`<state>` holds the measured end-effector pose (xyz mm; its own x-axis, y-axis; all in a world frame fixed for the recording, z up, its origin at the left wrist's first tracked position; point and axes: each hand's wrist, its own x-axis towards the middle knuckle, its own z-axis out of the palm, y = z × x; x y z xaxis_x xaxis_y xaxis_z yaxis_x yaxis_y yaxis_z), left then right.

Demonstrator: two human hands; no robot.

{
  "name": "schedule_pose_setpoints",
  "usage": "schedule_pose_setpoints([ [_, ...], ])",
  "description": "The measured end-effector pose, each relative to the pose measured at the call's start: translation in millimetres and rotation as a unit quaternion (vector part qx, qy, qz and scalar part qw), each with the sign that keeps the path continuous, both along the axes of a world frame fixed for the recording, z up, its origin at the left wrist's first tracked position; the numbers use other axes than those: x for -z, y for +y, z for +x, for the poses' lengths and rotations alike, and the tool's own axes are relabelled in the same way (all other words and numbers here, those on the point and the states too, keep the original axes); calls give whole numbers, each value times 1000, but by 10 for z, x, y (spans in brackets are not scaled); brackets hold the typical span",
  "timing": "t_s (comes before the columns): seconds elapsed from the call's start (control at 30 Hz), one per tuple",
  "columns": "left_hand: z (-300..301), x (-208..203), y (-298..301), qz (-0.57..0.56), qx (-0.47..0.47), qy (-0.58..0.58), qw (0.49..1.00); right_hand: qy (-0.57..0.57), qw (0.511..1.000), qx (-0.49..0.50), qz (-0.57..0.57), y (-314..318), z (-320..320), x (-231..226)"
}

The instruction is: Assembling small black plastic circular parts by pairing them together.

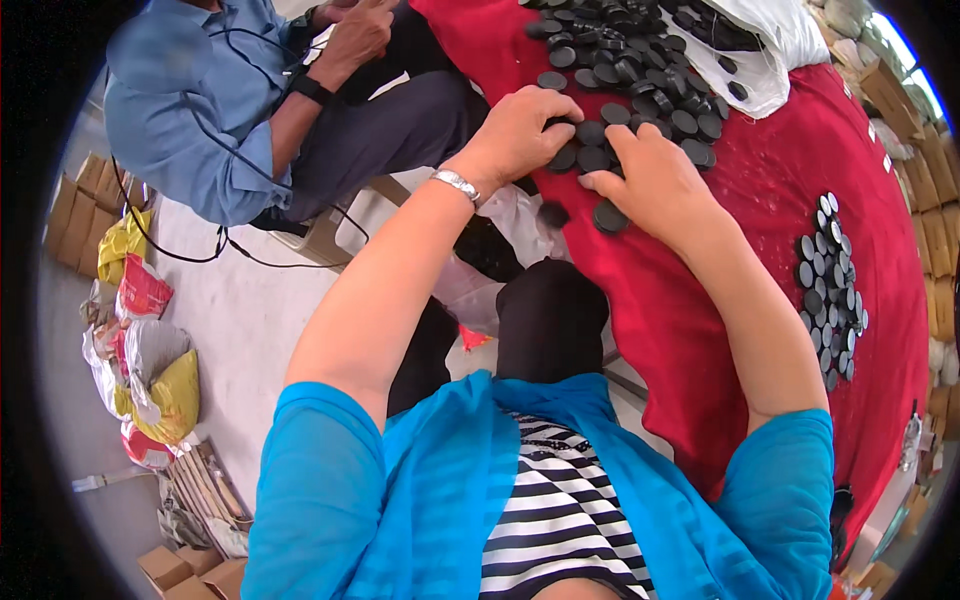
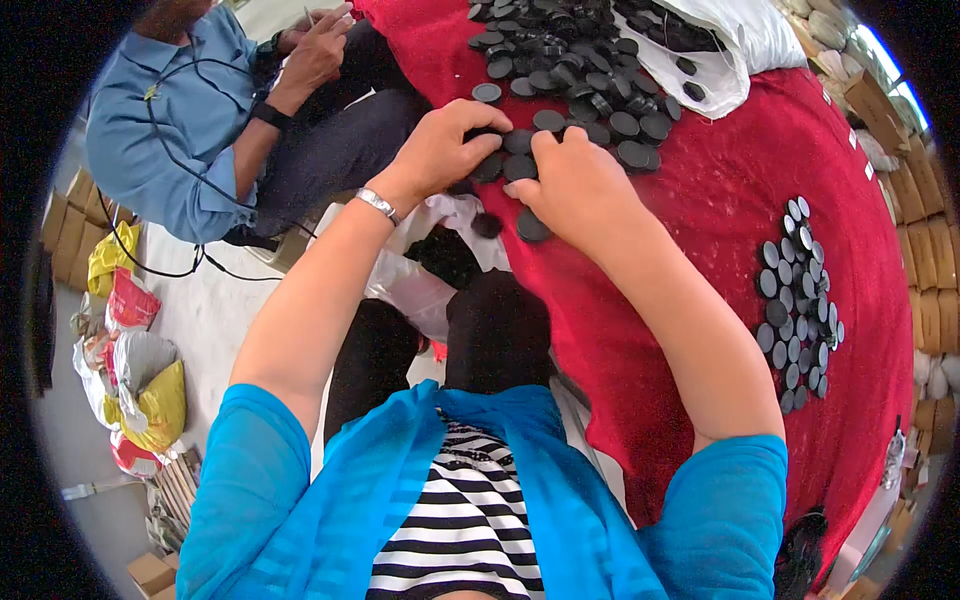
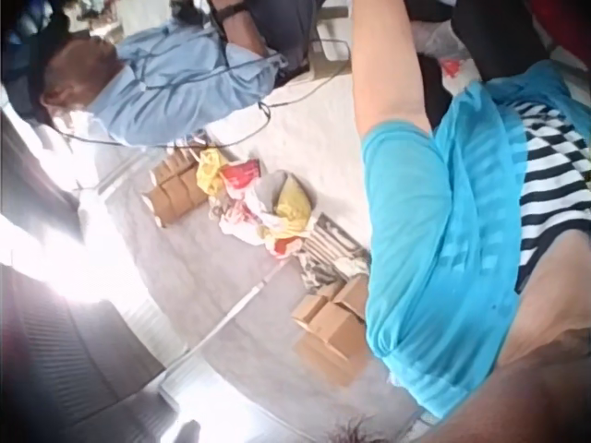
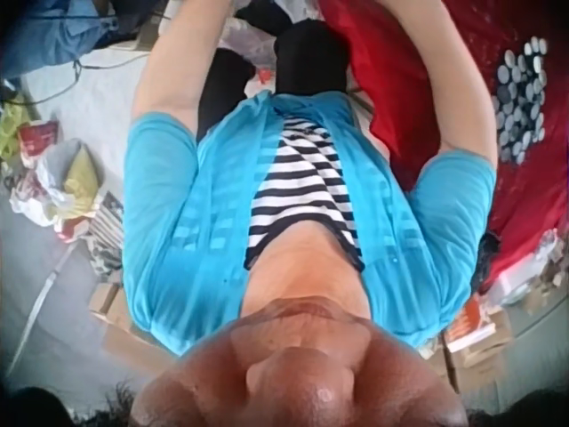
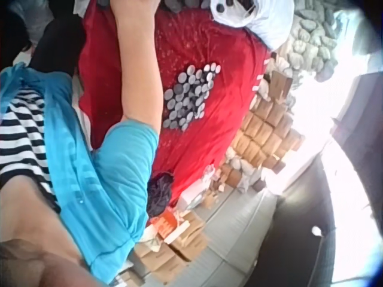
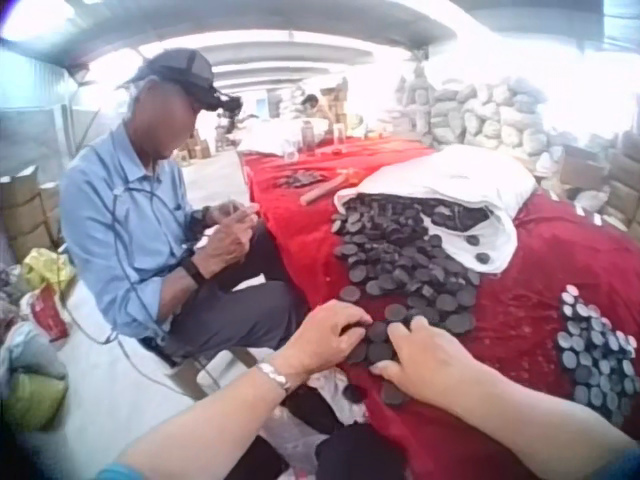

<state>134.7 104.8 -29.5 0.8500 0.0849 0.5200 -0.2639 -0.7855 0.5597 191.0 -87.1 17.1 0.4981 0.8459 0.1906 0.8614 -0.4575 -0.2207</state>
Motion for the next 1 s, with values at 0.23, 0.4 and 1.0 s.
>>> schedule_pose_setpoints([
  [0.23,-349,-30,141,-43,-40,45,997,49,986,-131,92,41,-4,16],
  [0.4,-574,-74,191,-58,-82,91,991,94,991,-56,80,-450,-15,-262],
  [1.0,-664,141,-440,92,-15,-56,994,71,993,-83,45,-391,-158,86],
])
